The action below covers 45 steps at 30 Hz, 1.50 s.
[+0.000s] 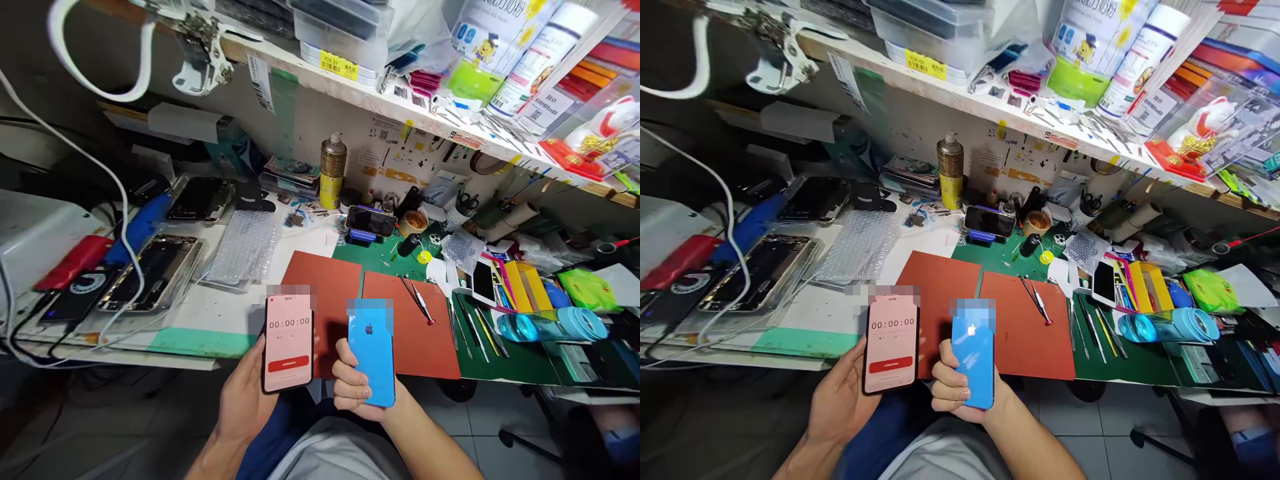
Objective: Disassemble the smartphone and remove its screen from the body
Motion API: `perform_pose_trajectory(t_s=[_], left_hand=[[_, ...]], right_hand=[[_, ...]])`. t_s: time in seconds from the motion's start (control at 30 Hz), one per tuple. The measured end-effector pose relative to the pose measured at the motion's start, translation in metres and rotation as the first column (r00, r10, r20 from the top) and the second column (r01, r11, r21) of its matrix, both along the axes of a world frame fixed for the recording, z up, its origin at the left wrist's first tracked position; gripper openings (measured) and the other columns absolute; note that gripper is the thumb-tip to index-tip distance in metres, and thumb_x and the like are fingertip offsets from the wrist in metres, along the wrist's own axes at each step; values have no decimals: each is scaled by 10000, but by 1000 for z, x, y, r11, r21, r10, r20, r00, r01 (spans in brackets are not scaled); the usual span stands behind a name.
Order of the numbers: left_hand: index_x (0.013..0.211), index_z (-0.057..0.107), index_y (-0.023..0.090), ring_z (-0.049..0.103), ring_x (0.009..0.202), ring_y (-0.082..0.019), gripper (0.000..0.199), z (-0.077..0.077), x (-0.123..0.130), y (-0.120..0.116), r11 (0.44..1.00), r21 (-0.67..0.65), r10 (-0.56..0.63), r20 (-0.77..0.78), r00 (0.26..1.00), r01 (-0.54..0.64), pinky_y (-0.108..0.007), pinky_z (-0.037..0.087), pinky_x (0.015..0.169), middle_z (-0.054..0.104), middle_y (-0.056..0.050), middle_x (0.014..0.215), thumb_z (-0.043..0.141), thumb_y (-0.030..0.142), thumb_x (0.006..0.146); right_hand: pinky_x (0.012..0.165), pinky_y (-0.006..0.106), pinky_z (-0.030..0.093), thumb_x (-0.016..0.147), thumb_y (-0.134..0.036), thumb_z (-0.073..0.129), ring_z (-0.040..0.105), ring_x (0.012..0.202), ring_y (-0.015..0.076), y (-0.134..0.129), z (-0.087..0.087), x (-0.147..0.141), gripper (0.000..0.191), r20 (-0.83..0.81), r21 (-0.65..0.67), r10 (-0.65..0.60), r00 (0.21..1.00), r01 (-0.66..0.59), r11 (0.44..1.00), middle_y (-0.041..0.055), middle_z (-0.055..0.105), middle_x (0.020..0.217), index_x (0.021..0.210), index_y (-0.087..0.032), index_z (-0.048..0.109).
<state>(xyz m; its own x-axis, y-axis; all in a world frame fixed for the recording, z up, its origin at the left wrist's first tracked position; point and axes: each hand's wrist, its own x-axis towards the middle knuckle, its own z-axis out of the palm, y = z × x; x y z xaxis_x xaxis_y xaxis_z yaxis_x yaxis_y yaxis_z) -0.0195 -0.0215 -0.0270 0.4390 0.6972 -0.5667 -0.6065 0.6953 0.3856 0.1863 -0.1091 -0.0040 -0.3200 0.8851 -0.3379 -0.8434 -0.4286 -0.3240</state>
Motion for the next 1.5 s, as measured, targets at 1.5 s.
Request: perform_pose_trajectory(t_s=[1.5], left_hand=[[1464,674,167,572,1479,-435,498,27,16,-13,967,225,-122,12,992,116,-645,450,1228,738,-162,1434,582,366,1017]], right_hand=[[886,342,615,795,-319,873,696,1064,236,3,-3,47,528,482,7,-374,792,424,906,47,780,1215,1309,-261,763]])
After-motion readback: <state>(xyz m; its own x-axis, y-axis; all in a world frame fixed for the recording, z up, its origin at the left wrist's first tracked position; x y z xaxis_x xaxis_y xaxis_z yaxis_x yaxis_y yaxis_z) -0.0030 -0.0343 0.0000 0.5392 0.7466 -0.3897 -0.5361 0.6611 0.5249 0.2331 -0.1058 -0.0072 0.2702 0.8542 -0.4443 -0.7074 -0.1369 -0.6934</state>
